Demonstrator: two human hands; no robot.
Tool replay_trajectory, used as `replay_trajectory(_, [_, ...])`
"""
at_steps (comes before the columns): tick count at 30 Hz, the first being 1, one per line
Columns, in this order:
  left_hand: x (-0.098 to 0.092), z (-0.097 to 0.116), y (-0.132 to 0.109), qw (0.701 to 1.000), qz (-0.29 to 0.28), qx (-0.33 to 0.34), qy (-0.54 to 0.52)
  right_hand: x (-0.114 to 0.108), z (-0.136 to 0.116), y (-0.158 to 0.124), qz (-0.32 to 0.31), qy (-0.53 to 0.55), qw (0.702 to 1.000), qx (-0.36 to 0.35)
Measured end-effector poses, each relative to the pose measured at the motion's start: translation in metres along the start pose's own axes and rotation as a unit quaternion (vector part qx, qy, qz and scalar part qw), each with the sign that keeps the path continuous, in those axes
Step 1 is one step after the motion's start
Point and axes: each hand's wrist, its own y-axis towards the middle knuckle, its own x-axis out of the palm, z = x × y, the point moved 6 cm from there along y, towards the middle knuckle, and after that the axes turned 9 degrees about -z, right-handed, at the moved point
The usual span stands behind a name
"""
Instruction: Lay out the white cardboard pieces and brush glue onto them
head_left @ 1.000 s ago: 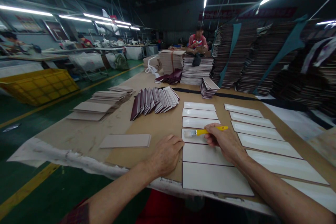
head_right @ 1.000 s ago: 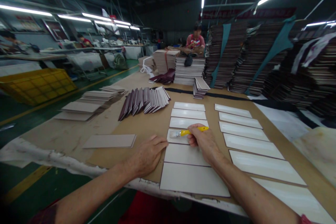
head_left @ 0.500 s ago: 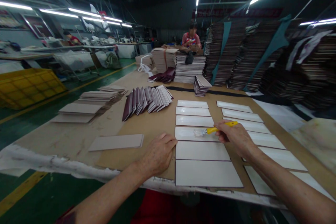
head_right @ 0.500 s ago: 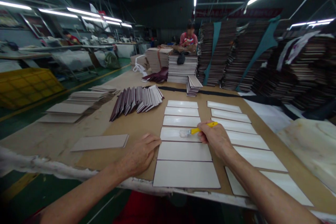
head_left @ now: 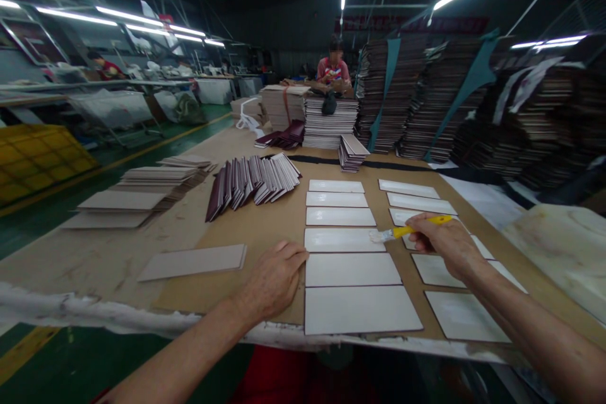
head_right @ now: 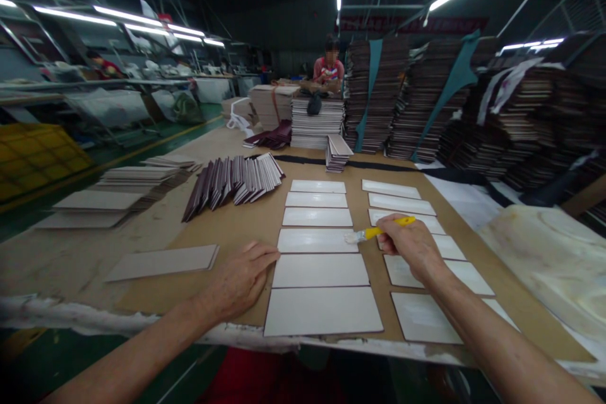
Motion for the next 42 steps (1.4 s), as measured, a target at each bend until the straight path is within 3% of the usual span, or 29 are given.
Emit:
replay_trajectory(8, [-0.006, 0.002, -0.003, 1.0, 0.022, 0.01, 0.0, -0.005, -0.006, -0.014, 0.008, 0.08, 0.997, -0.022])
replay_trajectory(11, [-0.012, 0.014, -0.016, 0.998, 0.061, 0.019, -0.013, 0.01, -0.008, -0.03, -0.034, 0.119, 0.992, -0.02])
replay_trajectory(15, [-0.006, 0.03, -0.031, 0.999, 0.029, 0.039, -0.022, 0.045, -0.007, -0.053, -0.097, 0.142, 0.985, 0.006])
replay_trajectory(20, [0.001, 0.031, -0.035, 0.999, 0.021, 0.035, -0.003, 0.084, -0.004, -0.068, -0.132, 0.133, 0.982, 0.025])
replay_trajectory(29, [0.003, 0.029, -0.039, 0.999, 0.039, 0.037, 0.004, 0.112, 0.005, -0.074, -0.17, 0.078, 0.982, 0.024])
replay_trajectory(35, [0.004, 0.031, -0.037, 0.999, 0.035, 0.038, 0.011, 0.108, 0.013, -0.067, -0.169, 0.017, 0.985, 0.022])
replay_trajectory(42, [0.005, 0.029, -0.037, 0.998, 0.046, 0.034, 0.006, 0.069, 0.01, -0.062, -0.12, -0.028, 0.992, 0.024])
